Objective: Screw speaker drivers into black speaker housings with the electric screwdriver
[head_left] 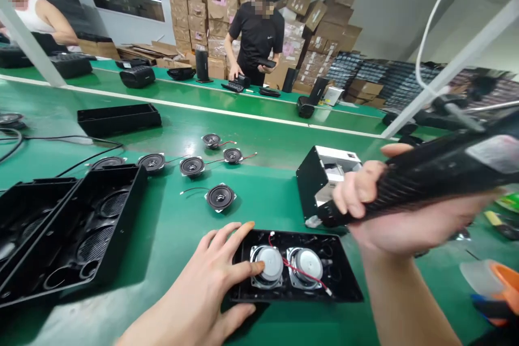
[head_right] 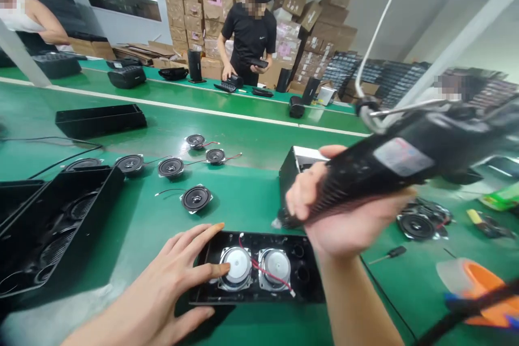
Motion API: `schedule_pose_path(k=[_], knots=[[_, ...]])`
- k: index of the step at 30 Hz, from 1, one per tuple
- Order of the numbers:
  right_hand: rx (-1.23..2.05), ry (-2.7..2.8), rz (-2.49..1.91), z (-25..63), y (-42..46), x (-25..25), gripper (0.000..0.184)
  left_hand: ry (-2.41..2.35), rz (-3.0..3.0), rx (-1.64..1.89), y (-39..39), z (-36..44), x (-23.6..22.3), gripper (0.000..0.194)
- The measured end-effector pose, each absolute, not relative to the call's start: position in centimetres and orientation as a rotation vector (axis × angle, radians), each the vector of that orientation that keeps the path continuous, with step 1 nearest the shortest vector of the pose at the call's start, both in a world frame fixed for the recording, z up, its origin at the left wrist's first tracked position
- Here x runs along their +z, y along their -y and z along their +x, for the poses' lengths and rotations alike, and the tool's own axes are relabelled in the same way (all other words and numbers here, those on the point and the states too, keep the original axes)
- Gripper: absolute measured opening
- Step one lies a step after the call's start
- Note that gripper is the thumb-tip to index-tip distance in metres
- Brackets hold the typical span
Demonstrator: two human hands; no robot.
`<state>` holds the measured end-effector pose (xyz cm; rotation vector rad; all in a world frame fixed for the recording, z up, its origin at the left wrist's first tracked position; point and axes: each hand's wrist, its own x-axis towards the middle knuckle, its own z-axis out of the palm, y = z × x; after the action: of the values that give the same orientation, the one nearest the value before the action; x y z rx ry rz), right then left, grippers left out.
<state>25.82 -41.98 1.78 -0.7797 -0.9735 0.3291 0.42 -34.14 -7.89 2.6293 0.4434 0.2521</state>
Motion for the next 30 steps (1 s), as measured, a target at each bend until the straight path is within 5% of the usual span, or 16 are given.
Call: schedule_pose_path(k=[11, 18, 26, 30], knots=[[0.022, 0.825, -0.933, 34.1, 44.6, -0.1, 0.074, -0.227, 2.985, 0.613, 34.4, 4.7, -10.1, 0.056], [0.043, 0.833, -0.915, 33.6, 45.6, -0.7, 0.075, 0.088, 3.014, 0.490, 34.4, 8.9, -11.7, 0.081], [0.080, 0.801, -0.886, 31.6, 48.2, 1.9, 0.066, 0.032, 2.736, 0.150, 36.8, 9.8, -7.3, 0.027], [0.216, 0.844, -0.835, 30.1, 49.8, 1.9, 0.055, -0.013, 2.710, 0.059, 37.1, 9.7, -6.2, 0.026]])
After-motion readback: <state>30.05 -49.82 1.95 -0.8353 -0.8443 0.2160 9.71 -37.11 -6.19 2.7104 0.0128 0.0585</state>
